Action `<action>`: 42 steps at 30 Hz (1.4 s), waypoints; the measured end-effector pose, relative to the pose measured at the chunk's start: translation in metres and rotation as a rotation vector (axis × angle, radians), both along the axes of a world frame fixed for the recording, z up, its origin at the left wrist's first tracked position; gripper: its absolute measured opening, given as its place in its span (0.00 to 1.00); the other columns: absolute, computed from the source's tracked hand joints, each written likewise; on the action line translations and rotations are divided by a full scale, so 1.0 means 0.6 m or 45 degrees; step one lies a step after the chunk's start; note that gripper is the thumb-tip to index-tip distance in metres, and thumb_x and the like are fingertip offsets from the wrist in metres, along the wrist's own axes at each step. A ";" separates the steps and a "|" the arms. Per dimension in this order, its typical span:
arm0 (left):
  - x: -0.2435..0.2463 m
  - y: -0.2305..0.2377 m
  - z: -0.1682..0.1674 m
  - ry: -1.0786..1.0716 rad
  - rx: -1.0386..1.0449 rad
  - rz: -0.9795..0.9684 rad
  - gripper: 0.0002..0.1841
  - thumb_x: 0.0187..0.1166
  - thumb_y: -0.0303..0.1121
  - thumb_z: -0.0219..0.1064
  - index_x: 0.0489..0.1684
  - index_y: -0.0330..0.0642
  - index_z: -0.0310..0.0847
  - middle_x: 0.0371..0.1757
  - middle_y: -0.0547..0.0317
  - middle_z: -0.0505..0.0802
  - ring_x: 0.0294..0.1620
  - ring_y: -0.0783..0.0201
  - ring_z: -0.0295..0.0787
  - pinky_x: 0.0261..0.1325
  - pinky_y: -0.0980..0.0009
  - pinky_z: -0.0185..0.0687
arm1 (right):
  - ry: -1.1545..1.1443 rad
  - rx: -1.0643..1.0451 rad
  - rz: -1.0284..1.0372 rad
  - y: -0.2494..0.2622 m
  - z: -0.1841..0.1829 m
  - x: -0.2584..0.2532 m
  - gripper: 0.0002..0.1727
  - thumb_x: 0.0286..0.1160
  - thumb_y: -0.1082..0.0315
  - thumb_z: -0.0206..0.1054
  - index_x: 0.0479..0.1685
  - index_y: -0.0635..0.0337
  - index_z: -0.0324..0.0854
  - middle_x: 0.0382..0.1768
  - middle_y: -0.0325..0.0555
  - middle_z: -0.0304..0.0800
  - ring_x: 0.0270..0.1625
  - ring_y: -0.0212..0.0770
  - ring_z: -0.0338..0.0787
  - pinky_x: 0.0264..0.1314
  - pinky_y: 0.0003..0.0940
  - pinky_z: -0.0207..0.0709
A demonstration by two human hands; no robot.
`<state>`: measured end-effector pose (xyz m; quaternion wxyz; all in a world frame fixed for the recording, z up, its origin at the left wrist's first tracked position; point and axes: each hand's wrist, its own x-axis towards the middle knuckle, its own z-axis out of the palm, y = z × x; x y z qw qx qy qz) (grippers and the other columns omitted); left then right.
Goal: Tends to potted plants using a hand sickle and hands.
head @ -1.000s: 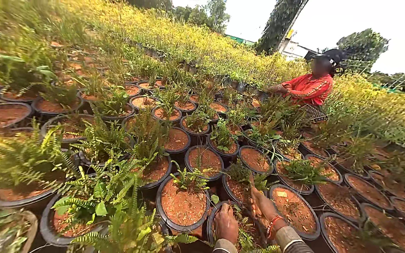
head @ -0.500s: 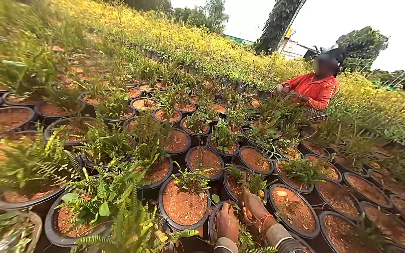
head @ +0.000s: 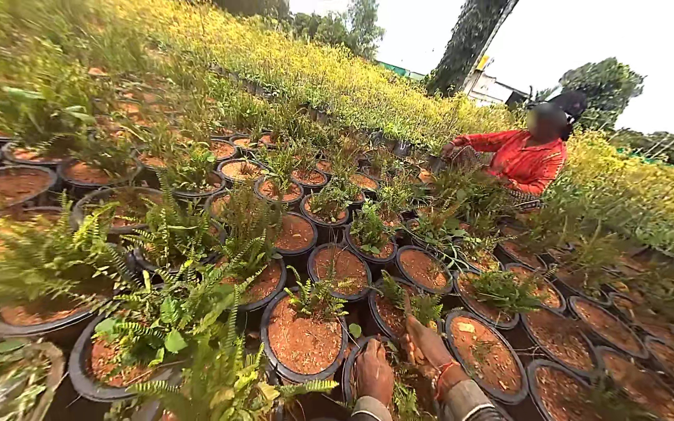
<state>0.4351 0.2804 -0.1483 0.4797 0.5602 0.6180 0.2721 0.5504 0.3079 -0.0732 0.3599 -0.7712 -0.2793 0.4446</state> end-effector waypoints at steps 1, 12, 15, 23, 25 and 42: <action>-0.002 0.000 -0.001 -0.003 -0.001 0.005 0.20 0.91 0.38 0.52 0.70 0.42 0.83 0.61 0.43 0.94 0.67 0.47 0.90 0.74 0.47 0.79 | -0.020 -0.011 0.008 0.005 0.002 0.001 0.28 0.97 0.47 0.40 0.34 0.58 0.74 0.17 0.39 0.70 0.14 0.34 0.71 0.18 0.30 0.70; -0.005 0.000 0.001 -0.021 -0.020 -0.010 0.20 0.92 0.39 0.51 0.71 0.41 0.82 0.62 0.42 0.93 0.68 0.47 0.90 0.75 0.47 0.79 | -0.498 0.328 0.229 -0.094 0.042 0.051 0.29 0.93 0.52 0.44 0.83 0.63 0.62 0.35 0.51 0.83 0.22 0.43 0.82 0.26 0.44 0.82; -0.007 0.003 0.004 -0.050 -0.010 0.010 0.20 0.92 0.38 0.51 0.71 0.40 0.82 0.61 0.41 0.93 0.67 0.46 0.90 0.75 0.47 0.80 | -0.873 0.445 0.430 -0.161 0.065 0.079 0.32 0.87 0.54 0.51 0.84 0.65 0.65 0.48 0.59 0.88 0.39 0.51 0.91 0.45 0.52 0.86; -0.010 -0.001 0.009 0.012 -0.041 0.030 0.21 0.93 0.40 0.52 0.73 0.40 0.81 0.65 0.41 0.92 0.71 0.46 0.88 0.78 0.47 0.77 | -1.404 -0.104 0.966 -0.110 0.054 0.045 0.34 0.89 0.46 0.49 0.91 0.50 0.62 0.71 0.59 0.85 0.65 0.63 0.90 0.65 0.65 0.80; -0.006 0.000 0.006 0.000 -0.015 0.065 0.20 0.92 0.39 0.53 0.70 0.39 0.83 0.62 0.41 0.93 0.68 0.46 0.90 0.75 0.46 0.79 | -1.465 -0.249 0.969 -0.091 0.053 0.058 0.34 0.89 0.46 0.48 0.92 0.47 0.60 0.72 0.59 0.84 0.64 0.64 0.90 0.63 0.66 0.80; -0.014 0.063 0.020 -0.497 0.142 0.402 0.11 0.89 0.28 0.59 0.56 0.31 0.84 0.38 0.48 0.95 0.30 0.59 0.94 0.38 0.60 0.93 | -1.180 -0.373 0.851 -0.205 0.004 0.054 0.35 0.83 0.56 0.62 0.88 0.58 0.62 0.66 0.70 0.85 0.61 0.73 0.89 0.61 0.71 0.79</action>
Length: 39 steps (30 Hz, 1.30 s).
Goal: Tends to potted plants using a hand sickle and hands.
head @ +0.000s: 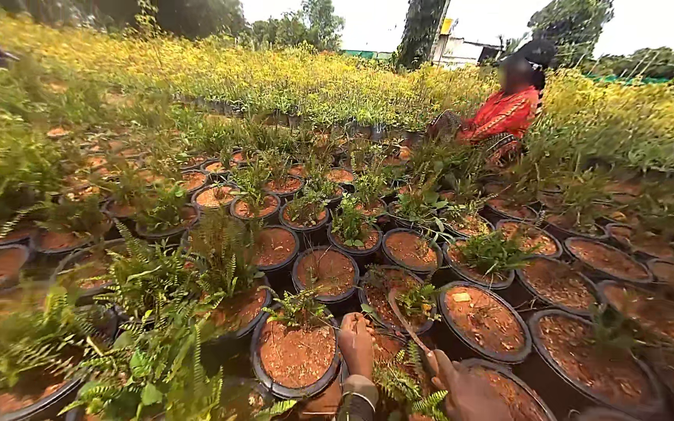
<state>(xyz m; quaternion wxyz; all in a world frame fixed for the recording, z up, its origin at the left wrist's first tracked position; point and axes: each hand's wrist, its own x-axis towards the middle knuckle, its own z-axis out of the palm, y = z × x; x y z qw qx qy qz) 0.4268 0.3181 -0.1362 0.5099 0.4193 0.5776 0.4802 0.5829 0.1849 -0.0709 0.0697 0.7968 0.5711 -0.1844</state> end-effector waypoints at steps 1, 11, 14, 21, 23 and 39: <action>0.001 0.020 0.019 0.057 0.037 0.009 0.10 0.88 0.27 0.61 0.56 0.31 0.85 0.39 0.48 0.95 0.32 0.60 0.94 0.41 0.60 0.93 | 0.016 -0.049 -0.029 0.005 -0.001 -0.009 0.35 0.83 0.57 0.62 0.88 0.60 0.62 0.67 0.70 0.84 0.62 0.73 0.88 0.62 0.70 0.79; 0.072 0.213 0.044 1.065 0.158 -0.754 0.18 0.82 0.30 0.66 0.69 0.44 0.87 0.70 0.45 0.90 0.74 0.44 0.84 0.78 0.41 0.75 | 0.222 -0.185 -0.155 0.013 0.000 -0.048 0.34 0.87 0.63 0.58 0.92 0.58 0.56 0.76 0.72 0.75 0.66 0.74 0.85 0.64 0.69 0.78; 0.090 0.244 0.029 1.233 0.196 -0.955 0.27 0.74 0.31 0.72 0.76 0.49 0.81 0.73 0.48 0.88 0.75 0.45 0.83 0.77 0.39 0.76 | 0.217 -0.118 -0.188 0.014 -0.017 -0.056 0.32 0.87 0.67 0.56 0.90 0.65 0.57 0.71 0.75 0.79 0.60 0.75 0.88 0.60 0.69 0.81; 0.107 0.279 0.027 1.345 0.221 -1.163 0.35 0.75 0.32 0.72 0.87 0.60 0.71 0.75 0.50 0.87 0.74 0.44 0.84 0.76 0.36 0.75 | 0.186 -0.066 -0.261 0.018 -0.023 -0.076 0.29 0.87 0.73 0.54 0.86 0.72 0.60 0.65 0.76 0.81 0.57 0.74 0.90 0.56 0.66 0.83; 0.114 0.289 0.026 1.399 0.252 -1.247 0.33 0.77 0.34 0.71 0.86 0.59 0.71 0.77 0.51 0.86 0.76 0.46 0.83 0.77 0.37 0.74 | 0.180 -0.063 -0.264 0.019 -0.023 -0.076 0.29 0.87 0.72 0.54 0.86 0.71 0.61 0.66 0.76 0.81 0.57 0.74 0.90 0.56 0.65 0.83; 0.130 0.306 0.037 1.562 0.236 -1.396 0.28 0.73 0.33 0.69 0.77 0.51 0.79 0.77 0.49 0.85 0.77 0.46 0.82 0.75 0.38 0.76 | 0.103 -0.022 -0.243 0.020 -0.032 -0.080 0.25 0.89 0.70 0.51 0.82 0.71 0.64 0.59 0.73 0.85 0.52 0.70 0.92 0.52 0.60 0.86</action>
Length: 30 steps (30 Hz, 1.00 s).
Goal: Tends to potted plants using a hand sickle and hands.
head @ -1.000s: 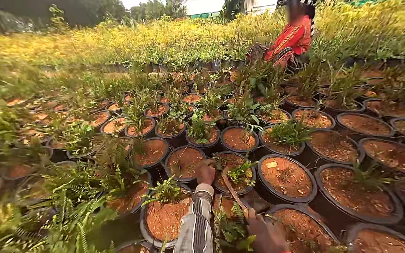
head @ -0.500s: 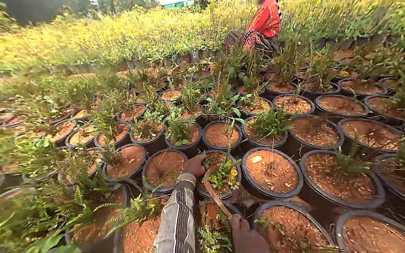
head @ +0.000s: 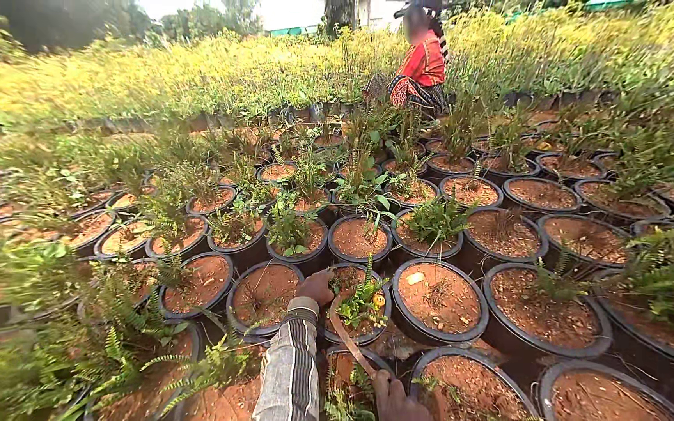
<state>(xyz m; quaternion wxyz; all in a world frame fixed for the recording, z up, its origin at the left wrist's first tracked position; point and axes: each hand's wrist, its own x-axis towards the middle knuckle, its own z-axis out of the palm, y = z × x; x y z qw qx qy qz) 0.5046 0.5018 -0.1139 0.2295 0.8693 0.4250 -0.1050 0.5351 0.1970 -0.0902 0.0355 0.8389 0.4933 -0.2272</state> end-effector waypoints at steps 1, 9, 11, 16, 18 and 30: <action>0.001 -0.001 0.000 0.000 0.006 0.011 0.28 0.73 0.33 0.69 0.77 0.50 0.79 0.77 0.49 0.85 0.77 0.46 0.82 0.76 0.39 0.76 | 0.012 -0.011 0.001 0.002 0.002 0.000 0.25 0.88 0.71 0.51 0.82 0.71 0.63 0.60 0.73 0.84 0.53 0.70 0.92 0.52 0.61 0.86; -0.018 -0.020 -0.004 -0.170 0.042 0.027 0.22 0.70 0.28 0.68 0.66 0.41 0.84 0.72 0.47 0.87 0.74 0.48 0.84 0.76 0.44 0.77 | -0.012 -0.043 0.002 0.002 0.003 -0.002 0.26 0.87 0.73 0.51 0.83 0.70 0.63 0.60 0.72 0.84 0.53 0.69 0.92 0.51 0.60 0.86; -0.022 -0.022 -0.004 -0.205 0.038 0.030 0.22 0.70 0.28 0.69 0.67 0.40 0.84 0.72 0.45 0.87 0.74 0.48 0.84 0.77 0.45 0.77 | 0.006 -0.054 0.002 0.002 0.007 -0.001 0.26 0.86 0.73 0.52 0.83 0.71 0.62 0.61 0.73 0.84 0.54 0.69 0.92 0.53 0.60 0.86; -0.015 -0.006 -0.010 -0.079 0.007 -0.041 0.28 0.69 0.34 0.71 0.75 0.47 0.80 0.76 0.46 0.84 0.77 0.48 0.81 0.78 0.43 0.76 | -0.039 -0.022 0.003 0.002 -0.001 -0.002 0.25 0.87 0.72 0.52 0.81 0.72 0.64 0.59 0.72 0.85 0.52 0.69 0.93 0.51 0.60 0.86; -0.011 -0.005 -0.005 -0.032 0.000 -0.036 0.29 0.71 0.34 0.70 0.76 0.49 0.80 0.75 0.46 0.85 0.77 0.46 0.82 0.77 0.40 0.76 | -0.062 0.001 0.015 0.003 -0.008 -0.002 0.26 0.86 0.72 0.52 0.82 0.72 0.64 0.59 0.72 0.85 0.51 0.69 0.93 0.50 0.60 0.87; -0.012 -0.011 0.009 -0.069 -0.001 -0.028 0.23 0.72 0.38 0.70 0.68 0.43 0.84 0.69 0.43 0.89 0.74 0.46 0.84 0.76 0.43 0.76 | -0.084 0.110 0.020 -0.001 -0.032 0.003 0.23 0.89 0.70 0.49 0.78 0.70 0.68 0.57 0.72 0.86 0.48 0.70 0.93 0.47 0.61 0.86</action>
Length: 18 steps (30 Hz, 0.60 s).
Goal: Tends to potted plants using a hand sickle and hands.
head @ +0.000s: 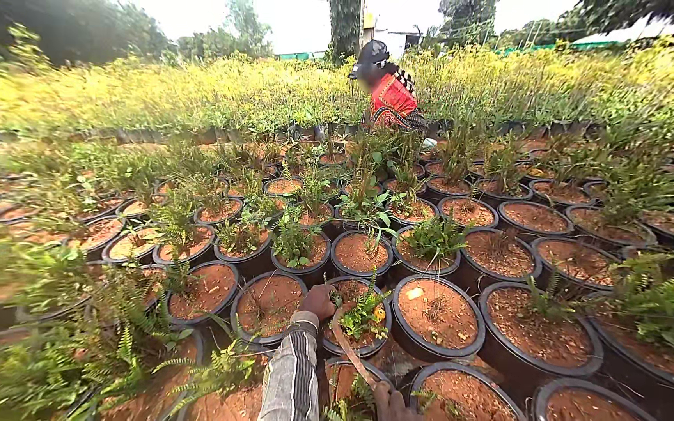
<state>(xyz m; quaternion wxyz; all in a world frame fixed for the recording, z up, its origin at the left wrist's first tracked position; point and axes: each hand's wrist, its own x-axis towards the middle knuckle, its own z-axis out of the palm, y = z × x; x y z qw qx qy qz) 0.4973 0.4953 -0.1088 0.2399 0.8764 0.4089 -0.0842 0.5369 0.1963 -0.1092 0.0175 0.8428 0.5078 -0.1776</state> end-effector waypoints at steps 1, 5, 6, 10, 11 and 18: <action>-0.005 -0.003 -0.002 -0.039 -0.003 0.023 0.22 0.73 0.39 0.70 0.66 0.43 0.85 0.68 0.44 0.90 0.73 0.47 0.85 0.76 0.44 0.77 | 0.004 -0.013 -0.002 0.000 0.003 -0.001 0.23 0.89 0.70 0.49 0.79 0.70 0.68 0.57 0.72 0.86 0.49 0.69 0.93 0.48 0.61 0.87; -0.025 -0.004 -0.019 -0.248 -0.051 0.134 0.22 0.70 0.40 0.76 0.62 0.42 0.88 0.65 0.44 0.91 0.71 0.49 0.86 0.79 0.48 0.75 | 0.018 -0.051 -0.017 0.000 0.015 -0.005 0.24 0.89 0.71 0.49 0.80 0.70 0.67 0.58 0.71 0.86 0.51 0.69 0.93 0.50 0.60 0.86; -0.033 -0.002 -0.022 -0.322 -0.077 0.170 0.22 0.68 0.39 0.78 0.60 0.42 0.88 0.63 0.44 0.92 0.69 0.49 0.87 0.77 0.47 0.76 | 0.026 -0.067 -0.018 0.000 0.018 -0.006 0.24 0.89 0.71 0.49 0.81 0.69 0.66 0.59 0.71 0.86 0.51 0.69 0.93 0.50 0.60 0.86; -0.078 -0.014 0.008 -0.744 -0.269 0.366 0.14 0.67 0.26 0.78 0.51 0.35 0.88 0.50 0.44 0.94 0.52 0.53 0.92 0.61 0.52 0.86 | 0.063 -0.120 -0.027 0.003 0.022 -0.007 0.25 0.87 0.73 0.51 0.83 0.69 0.64 0.61 0.73 0.84 0.53 0.70 0.92 0.52 0.60 0.86; -0.092 -0.018 0.022 -0.939 -0.329 0.448 0.13 0.69 0.21 0.76 0.51 0.33 0.87 0.46 0.45 0.94 0.42 0.55 0.92 0.51 0.57 0.89 | 0.067 -0.120 -0.028 0.003 0.022 -0.007 0.26 0.87 0.74 0.52 0.83 0.70 0.64 0.61 0.73 0.84 0.53 0.70 0.92 0.52 0.60 0.86; -0.137 -0.020 0.051 -1.902 -0.867 1.082 0.14 0.84 0.23 0.55 0.63 0.39 0.77 0.50 0.50 0.90 0.45 0.58 0.88 0.49 0.58 0.86 | 0.068 -0.096 -0.017 0.002 0.025 -0.006 0.26 0.86 0.75 0.53 0.83 0.70 0.64 0.61 0.73 0.84 0.53 0.71 0.92 0.53 0.61 0.85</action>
